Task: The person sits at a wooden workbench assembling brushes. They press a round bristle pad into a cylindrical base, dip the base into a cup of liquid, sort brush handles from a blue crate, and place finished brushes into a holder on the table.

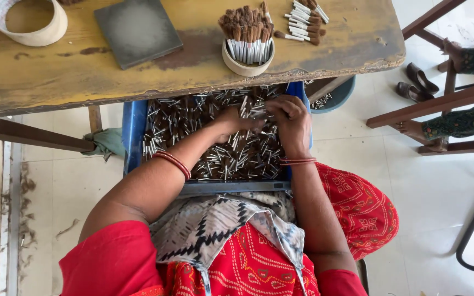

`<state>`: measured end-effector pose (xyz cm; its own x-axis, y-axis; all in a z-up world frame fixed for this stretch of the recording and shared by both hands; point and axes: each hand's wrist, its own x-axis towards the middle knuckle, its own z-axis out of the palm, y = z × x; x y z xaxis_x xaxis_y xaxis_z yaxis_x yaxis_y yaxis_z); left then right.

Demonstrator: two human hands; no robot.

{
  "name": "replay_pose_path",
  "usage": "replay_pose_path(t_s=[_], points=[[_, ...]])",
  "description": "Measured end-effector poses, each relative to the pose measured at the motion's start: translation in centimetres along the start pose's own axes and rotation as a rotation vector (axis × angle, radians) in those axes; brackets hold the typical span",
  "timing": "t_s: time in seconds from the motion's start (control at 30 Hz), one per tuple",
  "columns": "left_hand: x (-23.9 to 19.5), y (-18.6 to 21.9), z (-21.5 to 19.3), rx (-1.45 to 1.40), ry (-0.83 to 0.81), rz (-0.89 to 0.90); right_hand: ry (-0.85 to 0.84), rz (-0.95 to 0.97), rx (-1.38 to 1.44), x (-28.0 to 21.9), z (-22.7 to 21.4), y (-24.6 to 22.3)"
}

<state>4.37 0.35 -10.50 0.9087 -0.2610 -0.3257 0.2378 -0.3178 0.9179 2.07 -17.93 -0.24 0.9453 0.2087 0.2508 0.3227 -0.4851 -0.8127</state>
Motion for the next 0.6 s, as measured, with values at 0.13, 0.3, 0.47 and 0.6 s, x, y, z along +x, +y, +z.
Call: replay_pose_path(t_s=[0.13, 0.3, 0.47, 0.6], points=[[-1.7, 2.4, -0.9, -0.771, -0.114, -0.183, 0.013, -0.260, -0.067, -0.5, 0.4, -2.1], [0.6, 0.1, -0.3, -0.643, 0.017, -0.204, -0.155, -0.077, -0.105, -0.6, -0.1, -3.9], [-0.6, 0.8, 0.0, 0.328, 0.112, 0.275, -0.088, -0.360, -0.043, 0.0, -0.7, -6.0], [-0.7, 1.7, 0.1, 0.312, 0.076, 0.302, -0.115, -0.155, 0.017, -0.7, 0.4, -2.0]])
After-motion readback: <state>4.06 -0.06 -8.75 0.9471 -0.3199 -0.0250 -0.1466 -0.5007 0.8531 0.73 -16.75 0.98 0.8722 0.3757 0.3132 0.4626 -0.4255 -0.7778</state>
